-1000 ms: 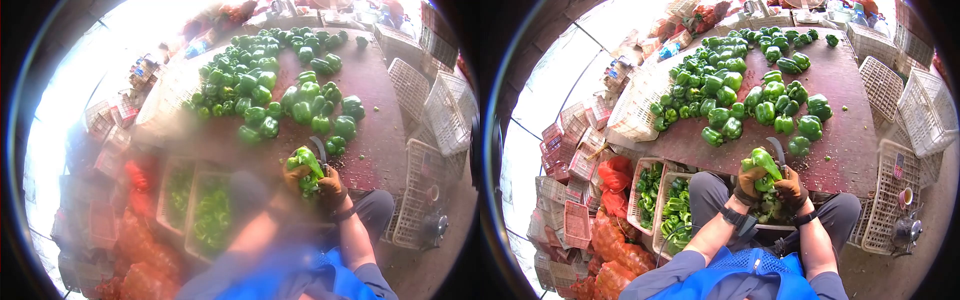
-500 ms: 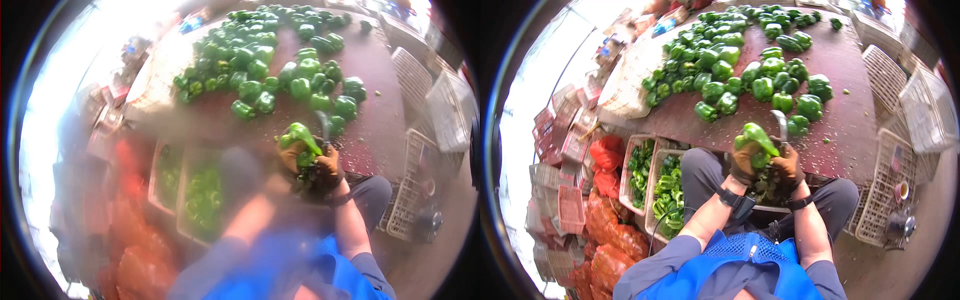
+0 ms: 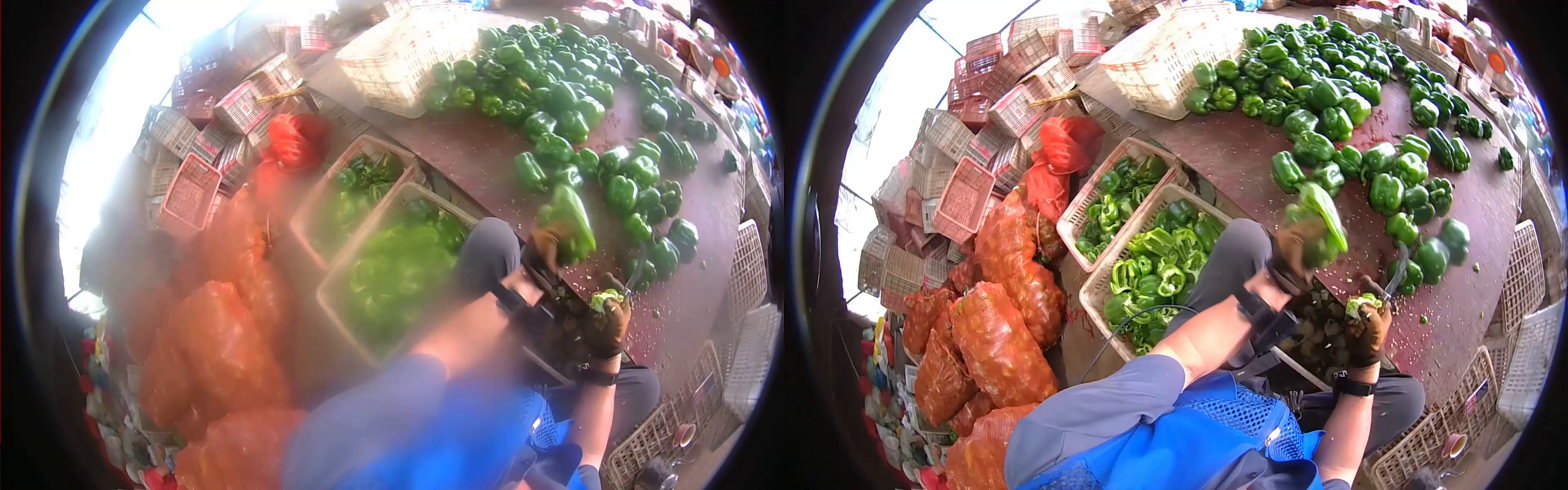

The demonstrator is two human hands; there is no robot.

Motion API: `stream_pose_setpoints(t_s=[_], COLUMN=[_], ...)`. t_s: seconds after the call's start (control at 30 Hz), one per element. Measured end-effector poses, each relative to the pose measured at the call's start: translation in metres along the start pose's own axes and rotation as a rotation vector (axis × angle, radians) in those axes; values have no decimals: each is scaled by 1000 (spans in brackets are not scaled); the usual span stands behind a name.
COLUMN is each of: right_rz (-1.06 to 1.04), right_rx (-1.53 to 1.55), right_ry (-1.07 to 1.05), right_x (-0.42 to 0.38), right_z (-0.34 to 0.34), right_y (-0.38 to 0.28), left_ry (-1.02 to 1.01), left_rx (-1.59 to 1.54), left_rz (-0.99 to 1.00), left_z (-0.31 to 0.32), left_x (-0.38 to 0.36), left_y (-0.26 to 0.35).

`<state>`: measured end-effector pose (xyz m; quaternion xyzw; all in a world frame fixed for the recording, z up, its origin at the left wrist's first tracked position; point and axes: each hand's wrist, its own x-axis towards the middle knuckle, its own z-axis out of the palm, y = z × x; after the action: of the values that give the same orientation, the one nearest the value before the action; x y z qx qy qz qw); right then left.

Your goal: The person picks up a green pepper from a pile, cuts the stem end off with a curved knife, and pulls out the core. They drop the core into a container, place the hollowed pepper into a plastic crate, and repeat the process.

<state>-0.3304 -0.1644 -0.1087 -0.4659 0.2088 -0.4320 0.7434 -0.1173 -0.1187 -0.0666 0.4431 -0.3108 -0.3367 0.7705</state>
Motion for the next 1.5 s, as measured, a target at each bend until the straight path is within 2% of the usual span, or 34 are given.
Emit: stream_pose_setpoints(t_s=[0.07, 0.13, 0.2, 0.23, 0.27, 0.33, 0.4, 0.43, 0.47, 0.5, 0.53, 0.57, 0.63, 0.7, 0.77, 0.83, 0.87, 1.0, 1.1, 1.2, 1.23, 1.3, 1.33, 1.37, 1.4, 1.43, 1.5], right_rz=[-29, 85, 49, 190, 328, 394, 432, 505, 480, 457, 462, 477, 509, 479, 499, 518, 527, 643, 713, 783, 822, 900, 966, 1008, 1026, 1020, 1016], right_rx=[-262, -317, -436, -344, -252, -212, -194, -347, -374, -401, -450, -497, -609, -655, -654, -653, -654, -651, -783, -985, -1013, -973, -915, -1098, -857, -902, -980], right_ry=[-15, -15, -86, -65, -30, -71, -60, -76, -75, -92, -102, -102, -140, -143, -168, -156, -142, -181, -228, -243, -229, -166, -96, -148, -53, -54, -54], right_x=[2, 2, 0, -1, -1, -5, -10, -8, -11, -9, -8, -10, -7, -9, -6, -8, -9, -9, -6, -4, -2, -3, -4, 0, -3, -1, 5], right_z=[-12, -16, -19, -11, -3, 9, 11, 8, 9, 11, 8, 6, 9, -6, -7, -16, -19, -4, 13, 8, 12, 8, 7, 4, -6, -3, 4], right_y=[12, 12, 18, 10, 2, -3, -8, -9, -8, -5, 0, 2, -4, 11, 9, 17, 21, 19, 20, 36, 38, 45, 51, 54, 62, 64, 68], left_ry=[14, 78, 350, 430, 478, 583, 668, 779, 361, 1140, 747, 650, 454, 91, 504, 554, 579, 743, 850, 1027, 1073, 1124, 1134, 1138, 1136, 1128, 1109], left_rx=[-378, -522, -499, -515, -525, -380, 116, -405, -368, -372, -110, -171, -292, -351, 60, 132, 158, 290, 425, 393, 678, 895, 961, 1024, 1085, 1234, 1239], left_rz=[-30, 47, 250, 236, 334, 375, 266, 31, -125, -559, -366, -346, -318, -363, -459, -376, -417, -183, -44, 27, 65, 91, -22, -134, -250, -294, -329], left_z=[-43, -91, -121, -164, -200, -268, -320, -354, -415, -477, -454, -432, -331, -354, -260, -245, -247, -297, -361, -387, -465, -508, -507, -504, -495, -487, -514], left_x=[28, 53, 63, 70, 78, 78, 65, 66, 74, 107, 104, 101, 84, 98, 79, 69, 69, 65, 65, 70, 78, 85, 85, 90, 95, 99, 118], left_y=[26, 61, 113, 120, 131, 154, 165, 167, 152, 130, 122, 109, 106, 35, 48, 36, 39, 42, 51, 79, 43, 35, 47, 60, 74, 84, 74])
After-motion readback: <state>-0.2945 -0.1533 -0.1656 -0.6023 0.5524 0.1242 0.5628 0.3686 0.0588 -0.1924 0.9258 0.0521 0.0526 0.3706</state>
